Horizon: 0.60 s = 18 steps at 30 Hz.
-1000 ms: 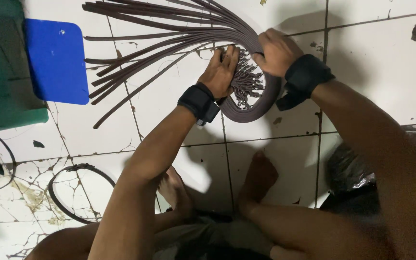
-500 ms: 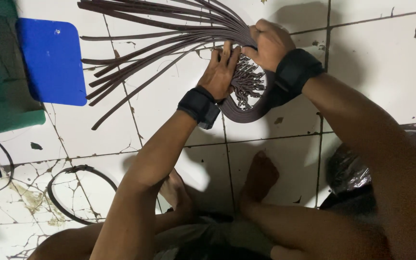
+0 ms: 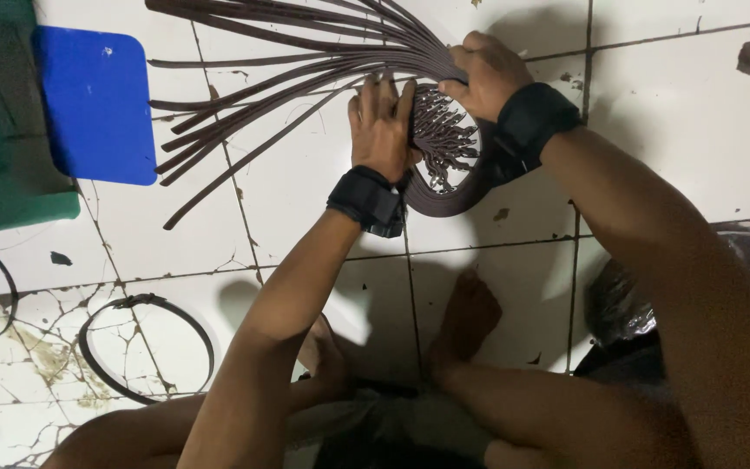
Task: The person organizes and rolls up several long brown leather straps on the floor.
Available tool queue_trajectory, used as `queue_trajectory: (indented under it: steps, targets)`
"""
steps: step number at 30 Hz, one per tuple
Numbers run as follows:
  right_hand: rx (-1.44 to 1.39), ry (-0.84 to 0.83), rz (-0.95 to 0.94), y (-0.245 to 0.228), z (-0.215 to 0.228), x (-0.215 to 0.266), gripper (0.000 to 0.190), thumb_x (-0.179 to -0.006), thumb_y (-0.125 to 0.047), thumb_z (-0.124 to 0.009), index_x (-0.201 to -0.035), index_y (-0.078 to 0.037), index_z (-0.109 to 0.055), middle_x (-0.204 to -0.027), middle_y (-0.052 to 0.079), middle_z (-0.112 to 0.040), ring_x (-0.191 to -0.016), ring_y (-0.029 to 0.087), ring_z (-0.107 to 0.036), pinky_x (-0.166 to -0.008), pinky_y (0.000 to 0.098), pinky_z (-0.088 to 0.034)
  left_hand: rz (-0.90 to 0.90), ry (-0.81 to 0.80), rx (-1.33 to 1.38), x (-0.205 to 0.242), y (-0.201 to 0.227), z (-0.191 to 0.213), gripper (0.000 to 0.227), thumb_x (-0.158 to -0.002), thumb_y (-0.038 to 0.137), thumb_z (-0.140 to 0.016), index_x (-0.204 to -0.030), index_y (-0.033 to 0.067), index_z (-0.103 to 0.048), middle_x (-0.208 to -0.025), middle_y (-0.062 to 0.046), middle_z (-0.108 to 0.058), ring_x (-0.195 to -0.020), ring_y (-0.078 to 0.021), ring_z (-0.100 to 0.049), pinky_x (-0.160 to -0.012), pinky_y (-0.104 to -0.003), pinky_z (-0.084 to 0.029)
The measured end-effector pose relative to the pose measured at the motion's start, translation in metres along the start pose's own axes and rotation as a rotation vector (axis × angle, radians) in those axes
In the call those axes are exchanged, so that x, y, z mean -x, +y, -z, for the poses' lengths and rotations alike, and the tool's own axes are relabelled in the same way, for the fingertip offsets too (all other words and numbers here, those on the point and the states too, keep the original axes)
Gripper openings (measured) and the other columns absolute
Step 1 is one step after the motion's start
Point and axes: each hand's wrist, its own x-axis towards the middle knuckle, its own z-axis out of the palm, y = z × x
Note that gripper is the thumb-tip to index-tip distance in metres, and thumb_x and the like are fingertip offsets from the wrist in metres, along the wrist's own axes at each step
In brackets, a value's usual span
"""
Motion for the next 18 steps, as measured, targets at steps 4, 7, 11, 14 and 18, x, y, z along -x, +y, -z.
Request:
queue_trajectory:
  steps: [4, 7, 11, 14, 18]
  targets:
    - [-0.064, -0.016, 0.051, 0.015, -0.006, -0.002, 0.053, -0.098, -0.033, -0.081, -0.131, 0.006, -0.068, -0.112, 0.019, -0.063, -0.105, 0.037, -0.063, -0.092, 0.0482, -0.053, 0.110, -0.068, 0.006, 0.005, -0.004, -0.029, 0.116, -0.054, 0.023, -0.095, -0.153, 0.0053, -0.036, -0.146, -0.024, -0.050, -0.132, -0.0417, -0.044, -0.107, -0.052, -0.038]
    - [-0.122, -0.035, 0.032, 0.018, -0.005, -0.008, 0.054, -0.093, -0.032, -0.083, -0.132, 0.003, -0.069, -0.114, 0.019, -0.064, -0.105, 0.038, -0.063, -0.092, 0.0483, -0.053, 0.088, -0.117, 0.071, 0.001, -0.007, -0.039, 0.116, -0.062, 0.018, -0.092, -0.158, -0.0026, -0.030, -0.147, -0.025, -0.050, -0.132, -0.0395, -0.046, -0.113, -0.042, -0.039]
    - [-0.077, -0.067, 0.005, 0.026, -0.024, -0.019, 0.053, -0.088, -0.025, -0.079, -0.137, -0.008, -0.072, -0.115, 0.017, -0.066, -0.101, 0.036, -0.065, -0.088, 0.0481, -0.053, -0.001, -0.139, 0.003, 0.000, -0.011, -0.047, 0.110, -0.068, 0.017, -0.088, -0.153, -0.0146, -0.026, -0.144, -0.031, -0.047, -0.132, -0.0435, -0.044, -0.117, -0.041, -0.036]
    - [-0.150, -0.083, 0.031, 0.015, -0.009, -0.023, 0.048, -0.091, -0.025, -0.076, -0.137, -0.010, -0.072, -0.121, 0.014, -0.066, -0.104, 0.034, -0.065, -0.091, 0.0468, -0.055, -0.016, -0.155, -0.008, -0.001, -0.005, -0.034, 0.107, -0.068, 0.016, -0.087, -0.150, -0.0149, -0.025, -0.144, -0.034, -0.044, -0.133, -0.0451, -0.043, -0.116, -0.042, -0.036]
    - [-0.063, -0.042, 0.093, 0.006, -0.003, -0.017, 0.047, -0.092, -0.027, -0.078, -0.135, -0.009, -0.072, -0.122, 0.012, -0.065, -0.107, 0.032, -0.064, -0.093, 0.0467, -0.055, 0.036, -0.149, -0.004, 0.001, -0.003, -0.041, 0.107, -0.067, 0.015, -0.085, -0.152, -0.0090, -0.025, -0.148, -0.034, -0.042, -0.130, -0.0441, -0.046, -0.112, -0.041, -0.040]
